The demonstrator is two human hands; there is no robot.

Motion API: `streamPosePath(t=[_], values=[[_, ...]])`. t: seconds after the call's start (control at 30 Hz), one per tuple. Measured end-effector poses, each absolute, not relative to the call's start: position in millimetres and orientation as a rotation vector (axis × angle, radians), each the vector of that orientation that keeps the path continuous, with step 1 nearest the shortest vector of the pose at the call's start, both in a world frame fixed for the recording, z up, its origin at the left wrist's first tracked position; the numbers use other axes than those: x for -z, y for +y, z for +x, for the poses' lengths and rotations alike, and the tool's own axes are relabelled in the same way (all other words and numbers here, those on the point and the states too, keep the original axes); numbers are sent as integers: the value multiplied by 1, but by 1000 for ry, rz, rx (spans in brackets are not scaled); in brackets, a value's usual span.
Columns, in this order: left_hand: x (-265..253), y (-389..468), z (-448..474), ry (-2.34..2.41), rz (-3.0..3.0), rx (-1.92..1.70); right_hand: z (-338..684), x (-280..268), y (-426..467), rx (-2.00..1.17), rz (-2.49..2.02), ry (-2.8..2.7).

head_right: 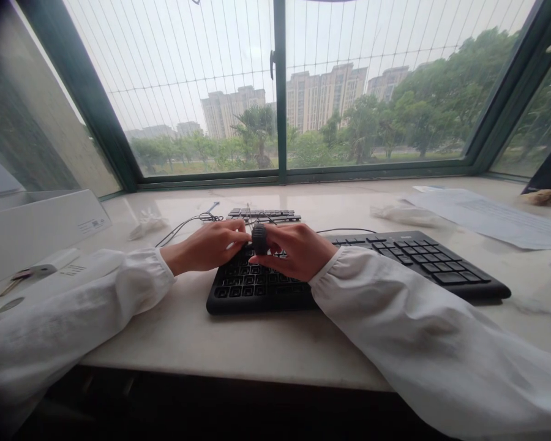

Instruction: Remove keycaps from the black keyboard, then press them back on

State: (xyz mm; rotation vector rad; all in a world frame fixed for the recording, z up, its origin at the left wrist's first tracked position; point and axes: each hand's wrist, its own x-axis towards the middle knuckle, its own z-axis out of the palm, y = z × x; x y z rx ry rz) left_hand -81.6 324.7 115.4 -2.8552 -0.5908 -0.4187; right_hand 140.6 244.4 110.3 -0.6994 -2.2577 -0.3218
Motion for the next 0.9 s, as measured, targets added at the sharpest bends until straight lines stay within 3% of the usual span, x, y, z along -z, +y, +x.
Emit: streamPosePath(t=[0.9], values=[[-116, 323, -81, -606, -2845, 429, 137, -100, 240, 560, -659, -2307]])
